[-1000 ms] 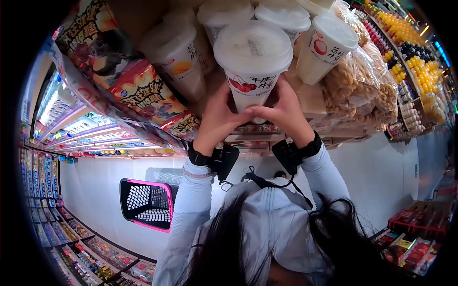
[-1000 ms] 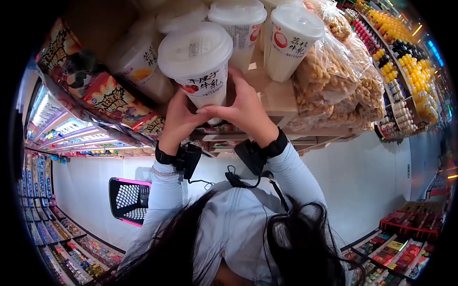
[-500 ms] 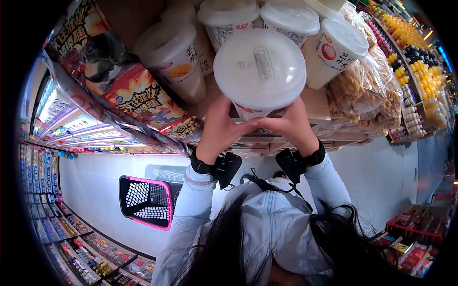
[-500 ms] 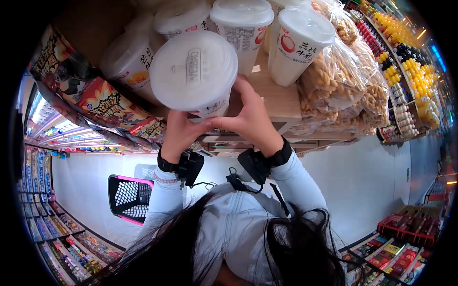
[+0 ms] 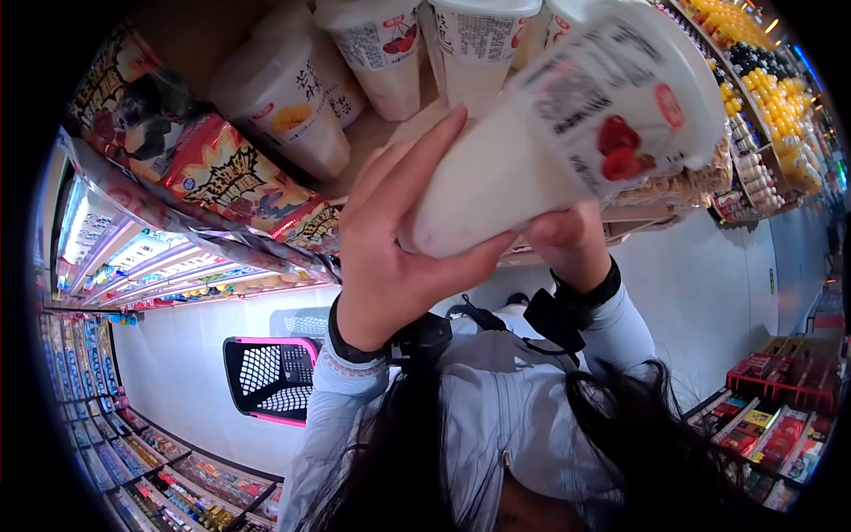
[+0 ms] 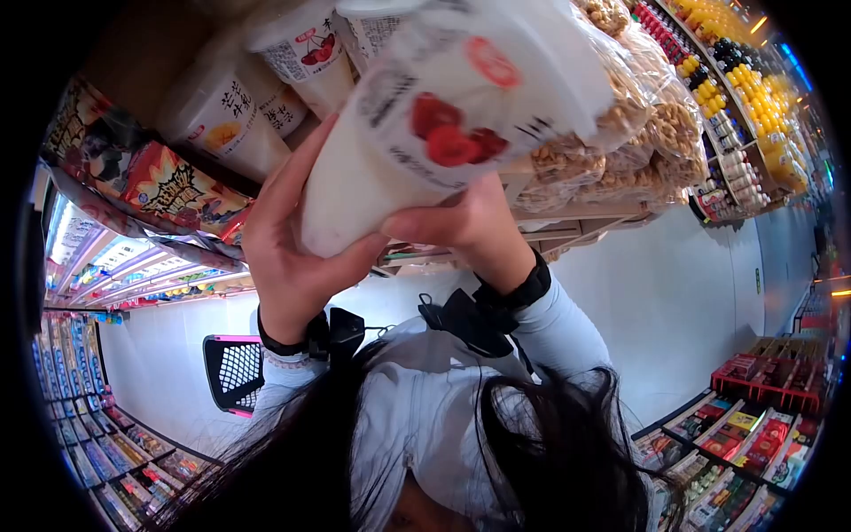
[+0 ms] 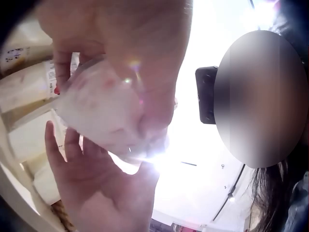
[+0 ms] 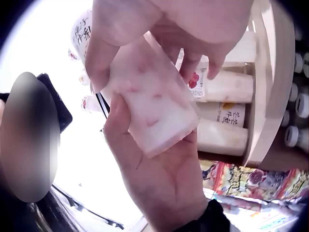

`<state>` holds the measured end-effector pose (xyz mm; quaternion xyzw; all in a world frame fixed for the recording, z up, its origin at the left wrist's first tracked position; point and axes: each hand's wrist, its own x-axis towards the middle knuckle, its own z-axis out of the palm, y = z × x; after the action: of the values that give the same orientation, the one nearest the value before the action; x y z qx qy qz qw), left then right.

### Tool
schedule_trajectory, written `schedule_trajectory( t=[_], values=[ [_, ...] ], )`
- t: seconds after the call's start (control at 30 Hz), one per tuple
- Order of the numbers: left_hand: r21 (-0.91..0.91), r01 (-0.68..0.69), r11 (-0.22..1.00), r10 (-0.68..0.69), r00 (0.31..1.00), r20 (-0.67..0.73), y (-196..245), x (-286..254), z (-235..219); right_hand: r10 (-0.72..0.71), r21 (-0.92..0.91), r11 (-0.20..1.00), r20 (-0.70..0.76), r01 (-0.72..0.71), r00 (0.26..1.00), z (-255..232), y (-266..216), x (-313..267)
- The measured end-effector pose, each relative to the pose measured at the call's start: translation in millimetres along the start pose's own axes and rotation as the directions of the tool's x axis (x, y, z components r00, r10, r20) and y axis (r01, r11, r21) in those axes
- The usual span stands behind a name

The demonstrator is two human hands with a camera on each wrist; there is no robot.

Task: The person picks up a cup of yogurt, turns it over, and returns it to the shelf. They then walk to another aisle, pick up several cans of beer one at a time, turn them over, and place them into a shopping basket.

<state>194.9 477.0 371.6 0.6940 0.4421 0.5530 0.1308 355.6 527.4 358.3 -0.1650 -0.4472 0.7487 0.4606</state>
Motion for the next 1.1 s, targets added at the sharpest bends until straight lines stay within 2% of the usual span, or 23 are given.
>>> schedule_trajectory(
  t=[0.1, 0.17, 0.23, 0.3, 0.4, 0.53, 0.7, 0.9, 1.1],
  values=[
    [-0.030, -0.004, 1.000, 0.004, 1.000, 0.008, 9, -1, 4, -0.029, -0.039, 0.999, 0.020, 0.030, 0.999, -12, 4, -8],
    [-0.103, -0.065, 0.993, 0.060, 0.997, -0.052, 13, -2, 11, -0.087, -0.194, 0.975, 0.088, 0.103, 0.992, -16, 6, -10],
    [-0.121, -0.106, 0.987, 0.097, 0.992, -0.079, 17, -2, 16, -0.136, -0.226, 0.962, 0.104, 0.156, 0.985, -14, 6, -10],
    [-0.086, -0.127, 0.988, 0.121, 0.990, -0.071, 19, -1, 18, -0.171, -0.237, 0.952, 0.117, 0.195, 0.978, -9, 6, -11],
    [-0.153, -0.121, 0.981, 0.109, 0.991, -0.083, 20, -4, 21, -0.201, -0.226, 0.948, 0.119, 0.223, 0.972, -1, 5, -13],
    [-0.173, -0.203, 0.964, 0.187, 0.976, -0.108, 18, -4, 21, -0.230, -0.201, 0.949, 0.094, 0.244, 0.969, 4, 7, -14],
    [-0.225, -0.195, 0.955, 0.176, 0.979, -0.101, 15, -6, 21, -0.228, -0.201, 0.950, 0.069, 0.238, 0.971, 5, 9, -14],
    [-0.194, -0.083, 0.977, 0.075, 0.996, -0.050, 10, -14, 17, -0.228, -0.194, 0.952, 0.075, 0.238, 0.971, 1, 14, -8],
    [-0.240, -0.027, 0.970, 0.008, 0.997, -0.080, 2, -20, 16, -0.202, -0.148, 0.965, 0.109, 0.216, 0.973, -1, 23, -3]
  ],
)
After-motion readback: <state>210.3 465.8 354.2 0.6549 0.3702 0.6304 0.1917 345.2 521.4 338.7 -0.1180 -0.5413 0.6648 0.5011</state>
